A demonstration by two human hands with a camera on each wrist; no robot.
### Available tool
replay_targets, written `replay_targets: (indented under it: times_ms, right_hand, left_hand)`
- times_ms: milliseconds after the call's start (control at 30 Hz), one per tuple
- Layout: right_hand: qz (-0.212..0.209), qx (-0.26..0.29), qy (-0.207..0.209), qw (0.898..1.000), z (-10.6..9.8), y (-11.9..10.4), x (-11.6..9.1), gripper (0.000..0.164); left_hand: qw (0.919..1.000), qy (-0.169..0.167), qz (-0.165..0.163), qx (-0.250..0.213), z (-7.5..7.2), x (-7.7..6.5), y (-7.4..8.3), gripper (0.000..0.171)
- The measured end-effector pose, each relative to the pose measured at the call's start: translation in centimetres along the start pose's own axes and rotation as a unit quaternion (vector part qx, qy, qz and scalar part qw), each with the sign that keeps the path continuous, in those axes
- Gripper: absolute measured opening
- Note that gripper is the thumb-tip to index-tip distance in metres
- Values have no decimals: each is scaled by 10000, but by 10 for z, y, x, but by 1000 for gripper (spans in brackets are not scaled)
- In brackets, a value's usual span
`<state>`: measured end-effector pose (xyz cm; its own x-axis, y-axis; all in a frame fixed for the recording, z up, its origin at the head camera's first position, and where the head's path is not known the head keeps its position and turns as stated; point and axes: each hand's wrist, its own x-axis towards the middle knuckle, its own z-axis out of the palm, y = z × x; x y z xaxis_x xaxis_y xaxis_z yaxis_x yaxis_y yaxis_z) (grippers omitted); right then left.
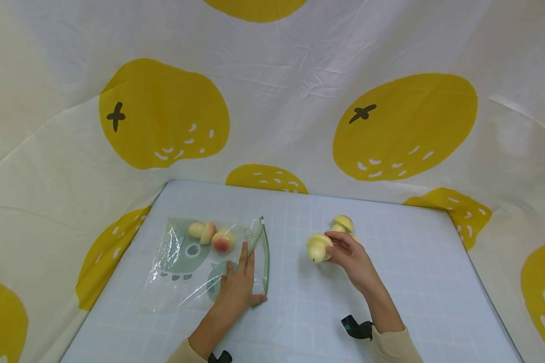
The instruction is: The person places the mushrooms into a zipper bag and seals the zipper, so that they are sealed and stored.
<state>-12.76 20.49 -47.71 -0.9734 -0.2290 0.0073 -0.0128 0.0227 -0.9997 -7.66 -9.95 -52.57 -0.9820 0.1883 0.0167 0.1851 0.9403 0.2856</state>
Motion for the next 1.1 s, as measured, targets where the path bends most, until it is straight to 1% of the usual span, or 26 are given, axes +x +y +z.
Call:
replay_targets:
  times_ms: [133, 367, 533, 633, 800, 900, 967, 1000, 1100]
  right_hand:
    - [68, -2, -98, 9999, 12, -2, 13, 44]
    - [133, 571, -253, 9980, 34, 1, 30, 43]
    - [181, 678, -354, 9969, 50, 10, 41, 42]
    - [251, 597, -401, 9971, 59, 17, 49, 41]
    - [304, 185, -481, 9982, 74, 26, 62, 40]
    - [296, -40, -580, 9979, 82, 28, 68, 41]
    - [293, -94, -659, 9973, 86, 29, 71, 42]
    - [272, -133, -717, 9970, 89, 25, 70, 43]
    - [216, -353, -679, 9968, 96, 29, 74, 43]
  left_hand:
    - [10000, 5, 4, -11, 0, 0, 0, 128]
    - [10000, 5, -52, -85, 0, 0, 1, 127]
    - [9998, -4, -99, -189, -1, 0, 1, 126]
    - [9998, -26, -110, -189, -2, 0, 2, 127]
    - [9999, -18, -86, -81, -2, 0, 2, 127]
    - [10000, 15, -55, 18, -2, 1, 2, 128]
    - [10000, 13, -48, 71, -2, 1, 2, 128]
    - [10000, 16, -46, 86, -2, 1, 2, 128]
    - [9999, 43, -46, 92, -1, 1, 1, 129]
